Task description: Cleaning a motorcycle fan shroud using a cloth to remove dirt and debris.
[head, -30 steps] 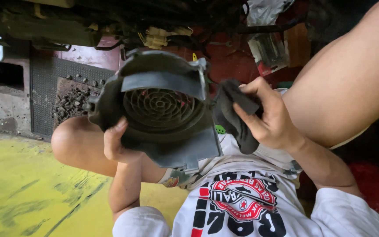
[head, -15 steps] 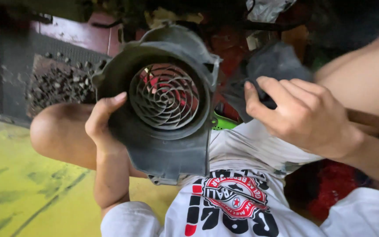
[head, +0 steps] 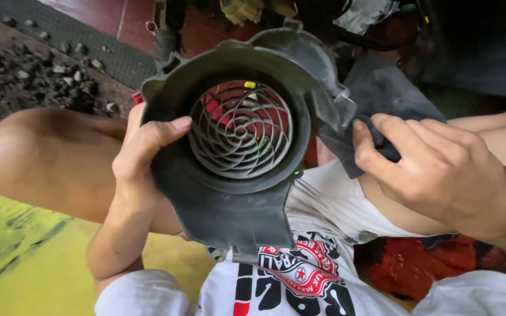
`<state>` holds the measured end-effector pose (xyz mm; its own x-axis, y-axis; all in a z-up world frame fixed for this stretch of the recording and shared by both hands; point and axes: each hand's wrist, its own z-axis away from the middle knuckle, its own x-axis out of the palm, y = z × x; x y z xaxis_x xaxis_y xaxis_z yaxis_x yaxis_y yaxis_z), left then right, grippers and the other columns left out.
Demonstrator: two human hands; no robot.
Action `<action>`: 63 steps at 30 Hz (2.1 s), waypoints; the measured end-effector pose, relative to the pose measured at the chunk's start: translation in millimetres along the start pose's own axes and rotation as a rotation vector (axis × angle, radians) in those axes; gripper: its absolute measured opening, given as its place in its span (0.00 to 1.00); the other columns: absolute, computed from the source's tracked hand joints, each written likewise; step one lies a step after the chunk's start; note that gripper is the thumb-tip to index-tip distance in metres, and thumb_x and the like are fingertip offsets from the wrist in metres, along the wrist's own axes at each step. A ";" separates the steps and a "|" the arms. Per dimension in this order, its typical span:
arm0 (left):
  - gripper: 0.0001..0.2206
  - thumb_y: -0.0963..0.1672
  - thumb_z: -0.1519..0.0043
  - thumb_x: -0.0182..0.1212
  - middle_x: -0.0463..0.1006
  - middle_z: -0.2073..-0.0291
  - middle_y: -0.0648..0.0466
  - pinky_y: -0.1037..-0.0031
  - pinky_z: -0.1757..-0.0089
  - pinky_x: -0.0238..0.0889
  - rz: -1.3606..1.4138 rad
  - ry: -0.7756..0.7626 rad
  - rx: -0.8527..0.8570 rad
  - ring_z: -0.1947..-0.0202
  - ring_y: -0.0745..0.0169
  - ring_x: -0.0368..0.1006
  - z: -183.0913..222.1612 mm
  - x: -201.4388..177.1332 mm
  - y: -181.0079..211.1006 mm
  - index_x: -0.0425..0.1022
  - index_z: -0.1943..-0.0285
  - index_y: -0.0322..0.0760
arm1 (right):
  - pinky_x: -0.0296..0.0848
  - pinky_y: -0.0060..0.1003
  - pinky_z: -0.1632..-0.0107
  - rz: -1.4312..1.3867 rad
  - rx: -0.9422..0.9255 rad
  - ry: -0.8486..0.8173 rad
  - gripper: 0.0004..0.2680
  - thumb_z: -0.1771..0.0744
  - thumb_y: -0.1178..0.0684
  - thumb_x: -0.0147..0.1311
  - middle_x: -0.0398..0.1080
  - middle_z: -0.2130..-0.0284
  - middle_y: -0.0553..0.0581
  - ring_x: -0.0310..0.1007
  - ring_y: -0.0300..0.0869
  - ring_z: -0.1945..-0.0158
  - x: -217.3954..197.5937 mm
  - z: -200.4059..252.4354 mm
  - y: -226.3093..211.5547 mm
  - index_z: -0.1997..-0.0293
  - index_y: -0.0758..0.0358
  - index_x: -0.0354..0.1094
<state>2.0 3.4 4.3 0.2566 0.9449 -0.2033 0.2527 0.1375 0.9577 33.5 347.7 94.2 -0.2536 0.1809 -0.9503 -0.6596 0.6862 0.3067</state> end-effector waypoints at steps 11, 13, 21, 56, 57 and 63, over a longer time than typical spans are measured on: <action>0.22 0.41 0.41 0.47 0.76 0.49 0.47 0.75 0.46 0.60 0.288 -0.127 -0.344 0.51 0.60 0.68 -39.7 12.1 45.0 0.69 0.37 0.22 | 0.65 0.28 0.71 0.059 0.003 -0.162 0.09 0.37 0.55 0.55 0.69 0.59 0.53 0.60 0.35 0.75 14.3 -4.1 -13.8 0.53 0.52 0.68; 0.19 0.41 0.39 0.48 0.75 0.50 0.48 0.75 0.46 0.59 0.213 -0.091 -0.402 0.52 0.61 0.68 -34.0 12.4 38.2 0.69 0.39 0.24 | 0.65 0.26 0.70 0.083 0.032 -0.144 0.09 0.35 0.54 0.56 0.70 0.57 0.51 0.60 0.33 0.74 19.0 -1.8 -12.0 0.51 0.50 0.70; 0.17 0.37 0.35 0.51 0.60 0.34 0.39 0.66 0.36 0.49 -0.012 -0.005 -0.255 0.35 0.46 0.58 -13.8 5.6 24.6 0.66 0.37 0.20 | 0.60 0.23 0.67 0.133 0.134 -0.064 0.10 0.35 0.54 0.58 0.74 0.53 0.47 0.60 0.33 0.74 13.6 -10.4 -21.4 0.49 0.47 0.73; 0.03 0.32 0.31 0.58 0.64 0.38 0.34 0.52 0.35 0.58 -0.274 0.015 0.018 0.37 0.35 0.64 -4.8 2.6 26.1 0.71 0.51 0.20 | 0.54 0.27 0.68 0.036 -0.042 -0.053 0.11 0.35 0.58 0.59 0.71 0.62 0.51 0.55 0.34 0.74 13.1 -6.3 -27.0 0.49 0.50 0.73; 0.03 0.33 0.31 0.57 0.64 0.37 0.35 0.54 0.33 0.57 -0.241 0.022 -0.022 0.36 0.37 0.63 -5.0 2.5 27.7 0.71 0.51 0.21 | 0.54 0.27 0.68 0.020 -0.051 -0.066 0.12 0.36 0.57 0.58 0.70 0.62 0.51 0.55 0.34 0.74 12.5 -5.7 -26.7 0.48 0.50 0.73; 0.00 0.33 0.31 0.55 0.64 0.36 0.36 0.56 0.31 0.56 -0.178 0.051 -0.100 0.34 0.40 0.62 -4.7 6.5 39.0 0.70 0.54 0.20 | 0.59 0.27 0.70 -0.124 -0.043 -0.105 0.12 0.37 0.58 0.58 0.71 0.59 0.52 0.58 0.35 0.75 8.5 0.1 -23.3 0.48 0.51 0.72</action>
<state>9.1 16.3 41.3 0.1676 0.9165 -0.3631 0.1954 0.3302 0.9235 46.9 333.3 79.0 -0.0940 0.1707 -0.9808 -0.7119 0.6772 0.1861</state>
